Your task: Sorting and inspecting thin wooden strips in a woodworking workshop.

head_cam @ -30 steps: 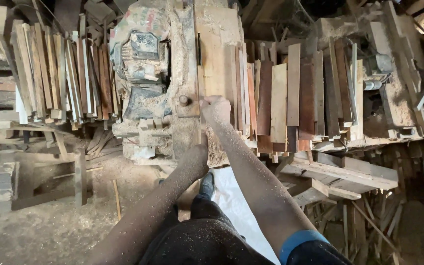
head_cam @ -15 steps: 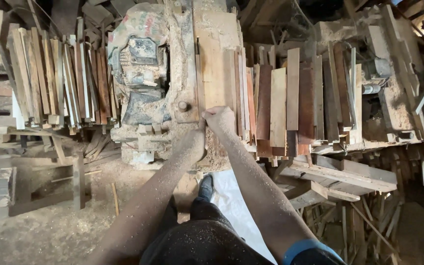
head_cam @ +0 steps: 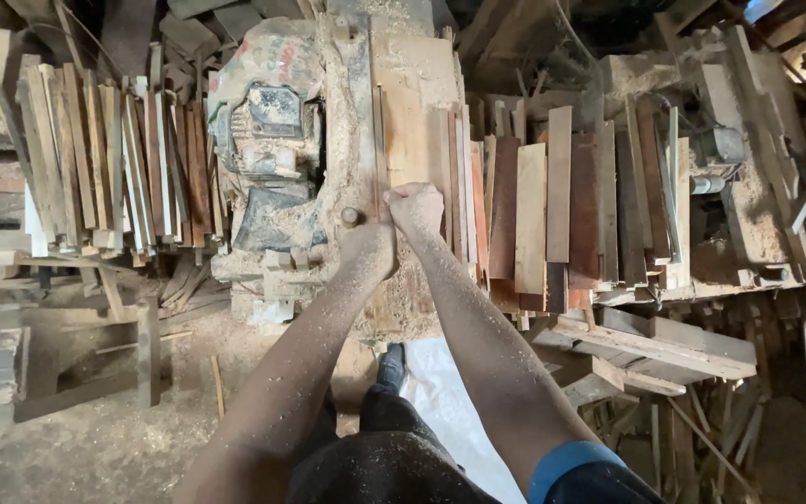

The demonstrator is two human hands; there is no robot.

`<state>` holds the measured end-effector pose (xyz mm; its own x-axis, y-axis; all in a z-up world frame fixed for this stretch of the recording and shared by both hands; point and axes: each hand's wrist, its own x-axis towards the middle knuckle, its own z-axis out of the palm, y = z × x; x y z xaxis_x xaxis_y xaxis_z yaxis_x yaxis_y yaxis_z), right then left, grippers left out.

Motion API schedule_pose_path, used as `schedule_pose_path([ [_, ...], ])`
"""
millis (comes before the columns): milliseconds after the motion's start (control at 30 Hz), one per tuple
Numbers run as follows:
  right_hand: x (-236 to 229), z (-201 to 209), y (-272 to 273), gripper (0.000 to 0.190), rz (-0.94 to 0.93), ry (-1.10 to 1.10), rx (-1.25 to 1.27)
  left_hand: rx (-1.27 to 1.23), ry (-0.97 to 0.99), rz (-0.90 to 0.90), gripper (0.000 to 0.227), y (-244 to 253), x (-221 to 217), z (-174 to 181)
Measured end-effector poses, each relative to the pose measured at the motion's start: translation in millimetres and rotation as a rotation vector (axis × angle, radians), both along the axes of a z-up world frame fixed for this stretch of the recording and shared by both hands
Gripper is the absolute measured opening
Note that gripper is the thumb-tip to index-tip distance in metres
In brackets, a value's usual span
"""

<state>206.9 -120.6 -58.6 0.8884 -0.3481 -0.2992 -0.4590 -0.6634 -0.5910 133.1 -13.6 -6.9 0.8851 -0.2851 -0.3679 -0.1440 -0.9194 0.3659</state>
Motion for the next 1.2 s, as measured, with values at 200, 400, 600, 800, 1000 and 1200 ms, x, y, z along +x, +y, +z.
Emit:
schedule_pose_path([
  [200, -38, -3, -3, 0.018, 0.125, -0.076, -0.003, -0.017, -0.213, -0.074, 0.069, -8, -27, -36],
  [400, -142, -136, -39, 0.018, 0.316, -0.169, 0.112, -0.446, 0.083, 0.323, 0.034, 17, -147, 40],
  [600, -171, 23, -47, 0.049, 0.563, -0.524, 0.136, -1.083, 0.767, 0.610, 0.036, 51, -152, 84],
  [800, -148, 130, -27, 0.017, 0.468, -0.915, 0.115, -1.130, 0.164, 0.585, 0.030, 50, -127, 144],
  [1000, -112, 176, -30, 0.016, 0.184, -0.403, 0.337, -0.439, 0.089, 0.193, 0.045, 42, -121, 98],
  [1200, -127, 78, 9, 0.027, 0.055, 0.018, 0.023, -0.817, 0.461, 0.526, 0.041, 17, -158, 24],
])
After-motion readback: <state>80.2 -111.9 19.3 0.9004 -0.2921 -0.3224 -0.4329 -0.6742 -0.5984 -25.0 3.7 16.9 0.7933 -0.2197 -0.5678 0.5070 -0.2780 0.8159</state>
